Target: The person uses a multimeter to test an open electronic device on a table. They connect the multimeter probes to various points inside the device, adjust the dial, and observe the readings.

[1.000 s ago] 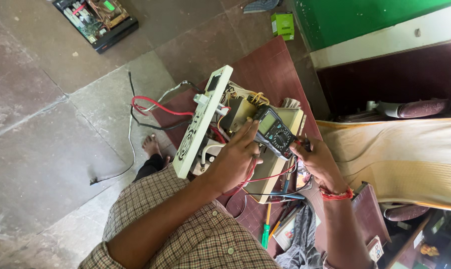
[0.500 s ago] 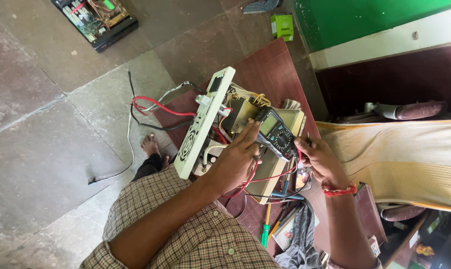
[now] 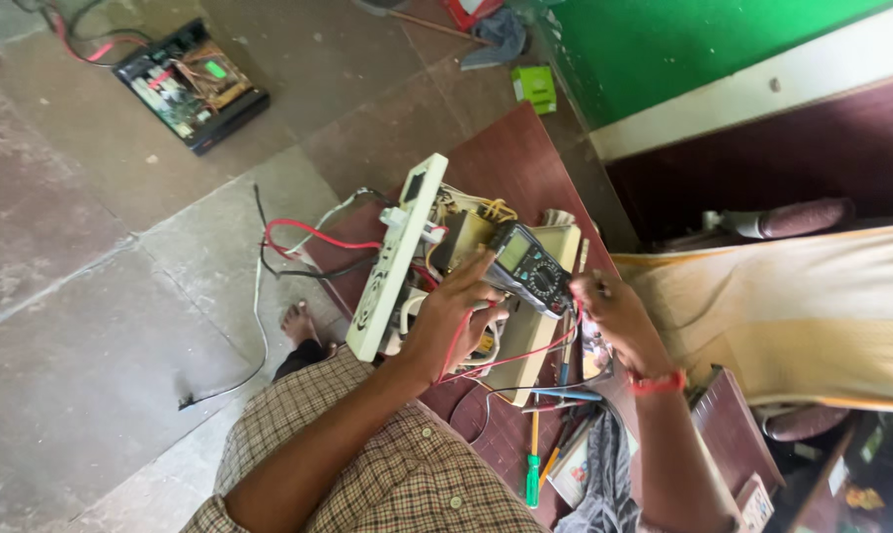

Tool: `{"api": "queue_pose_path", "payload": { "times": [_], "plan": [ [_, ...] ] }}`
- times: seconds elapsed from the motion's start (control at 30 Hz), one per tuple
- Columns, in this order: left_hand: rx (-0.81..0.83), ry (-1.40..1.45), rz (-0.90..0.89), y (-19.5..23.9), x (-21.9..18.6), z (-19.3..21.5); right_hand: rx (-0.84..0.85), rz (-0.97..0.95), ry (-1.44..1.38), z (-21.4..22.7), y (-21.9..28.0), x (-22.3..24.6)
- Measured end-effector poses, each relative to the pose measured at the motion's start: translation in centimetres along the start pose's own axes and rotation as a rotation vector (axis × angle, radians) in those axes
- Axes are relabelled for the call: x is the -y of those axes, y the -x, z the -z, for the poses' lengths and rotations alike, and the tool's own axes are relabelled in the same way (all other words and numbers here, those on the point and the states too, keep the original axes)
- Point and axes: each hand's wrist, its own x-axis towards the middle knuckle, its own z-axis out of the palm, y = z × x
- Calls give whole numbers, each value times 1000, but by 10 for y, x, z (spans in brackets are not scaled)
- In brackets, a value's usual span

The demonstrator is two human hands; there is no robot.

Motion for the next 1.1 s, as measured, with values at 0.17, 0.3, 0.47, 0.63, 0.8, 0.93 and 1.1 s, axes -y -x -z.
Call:
{"api": "queue_pose_path", "payload": {
  "times": [0.17,0.3,0.47,0.63,0.8,0.93,1.1],
  "plan": [
    [-1,241,294,25,-14,24,-118,495,-145,-16,77,28],
    [-79,355,188,42,-27,29,265,133,-560,-67,106,40],
    [-78,544,271,52,-36,33,284,42,-1004,-103,109,38],
    [-45,721,502,54,-42,31,273,10,-1084,-107,107,29],
    [-81,722,540,57,-43,26,234,21,-1093,-110,107,25],
    [-57,354,151,57,-41,29,160,66,-1098,-119,111,30],
    [-72,567,464,54,-43,29,106,78,-1063,-123,113,41]
  ]
}}
